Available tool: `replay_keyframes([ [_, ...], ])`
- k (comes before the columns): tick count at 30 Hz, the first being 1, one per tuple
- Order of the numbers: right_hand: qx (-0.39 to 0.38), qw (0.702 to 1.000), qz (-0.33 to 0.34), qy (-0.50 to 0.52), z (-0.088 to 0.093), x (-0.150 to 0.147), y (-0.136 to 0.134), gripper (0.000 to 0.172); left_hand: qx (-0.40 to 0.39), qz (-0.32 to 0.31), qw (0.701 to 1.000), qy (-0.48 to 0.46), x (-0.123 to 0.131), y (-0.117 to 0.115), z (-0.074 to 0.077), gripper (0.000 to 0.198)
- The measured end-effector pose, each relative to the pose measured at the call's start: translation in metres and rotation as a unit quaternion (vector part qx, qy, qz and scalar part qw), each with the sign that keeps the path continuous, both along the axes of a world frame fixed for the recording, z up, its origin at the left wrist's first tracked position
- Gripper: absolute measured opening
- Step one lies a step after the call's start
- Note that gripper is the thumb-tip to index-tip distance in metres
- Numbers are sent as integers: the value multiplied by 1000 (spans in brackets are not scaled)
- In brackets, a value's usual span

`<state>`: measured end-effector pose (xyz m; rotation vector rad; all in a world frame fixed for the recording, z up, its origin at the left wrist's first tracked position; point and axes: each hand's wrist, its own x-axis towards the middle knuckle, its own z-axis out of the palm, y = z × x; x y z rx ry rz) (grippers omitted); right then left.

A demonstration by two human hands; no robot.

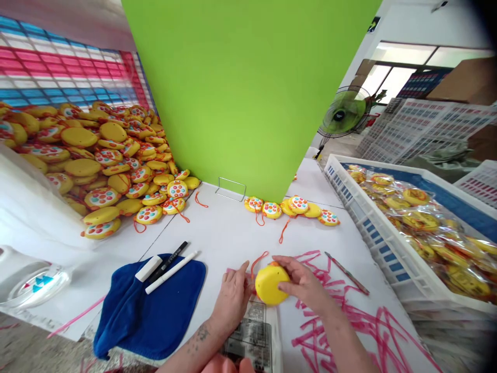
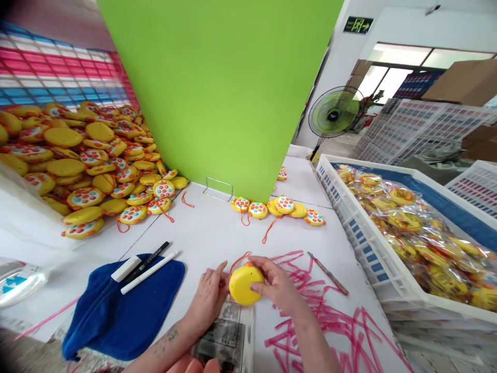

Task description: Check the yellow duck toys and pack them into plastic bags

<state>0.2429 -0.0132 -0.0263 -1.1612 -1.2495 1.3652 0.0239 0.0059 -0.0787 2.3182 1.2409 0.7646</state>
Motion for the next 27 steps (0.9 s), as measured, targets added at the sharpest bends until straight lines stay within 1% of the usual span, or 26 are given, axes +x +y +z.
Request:
replay_keyframes([
  [1, -3, 1000, 9, 12, 3, 1, 0, 51, -2, -12, 1000, 6, 0, 0, 3, 39],
  [2, -3, 1000, -5, 16, 4, 0, 2, 48, -3, -23, 1000, 15, 0, -1, 6, 30],
  [3, 3, 999, -36, 11, 4, -1, 5, 46, -1, -30, 999, 27, 1, -1, 8, 21],
  [5, 23, 994, -109, -21, -3, -7, 15, 43, 10, -44, 998, 45, 1, -2, 11, 17],
  [6, 31, 990, -133, -40, -8, -11, 21, 43, 17, -51, 997, 47, 2, -2, 12, 18],
  [7, 36, 988, -142, -58, -13, -14, 26, 43, 24, -60, 997, 44, 2, -3, 12, 19],
  [9, 37, 987, -130, -85, -22, -23, 34, 41, 36, -71, 996, 29, 2, -2, 10, 19],
  [11, 35, 988, -102, -107, -27, -32, 37, 38, 44, -64, 997, 16, 1, -2, 9, 13],
  [15, 38, 989, -9, -146, -21, -48, 30, 33, 67, -15, 998, -14, -1, -2, 10, 12],
  [17, 51, 982, 31, -180, -16, -51, 25, 32, 80, -6, 996, -40, -1, -2, 10, 13],
  [18, 60, 974, 27, -215, -14, -50, 23, 33, 81, -10, 995, -55, -1, -1, 9, 14],
  [20, 67, 952, -23, -299, -12, -43, 19, 37, 60, -20, 995, -79, -1, 0, 7, 14],
  [22, 48, 928, -87, -360, -13, -33, 15, 43, 14, -30, 995, -98, -1, 2, 6, 13],
  [23, 32, 923, -103, -369, -15, -28, 12, 44, -13, -34, 994, -105, -1, 4, 6, 13],
  [25, 8, 922, -102, -373, -18, -22, 6, 43, -57, -44, 991, -114, -2, 7, 9, 12],
  [27, -1, 925, -86, -371, -22, -22, 0, 38, -83, -53, 989, -111, -4, 13, 16, 9],
])
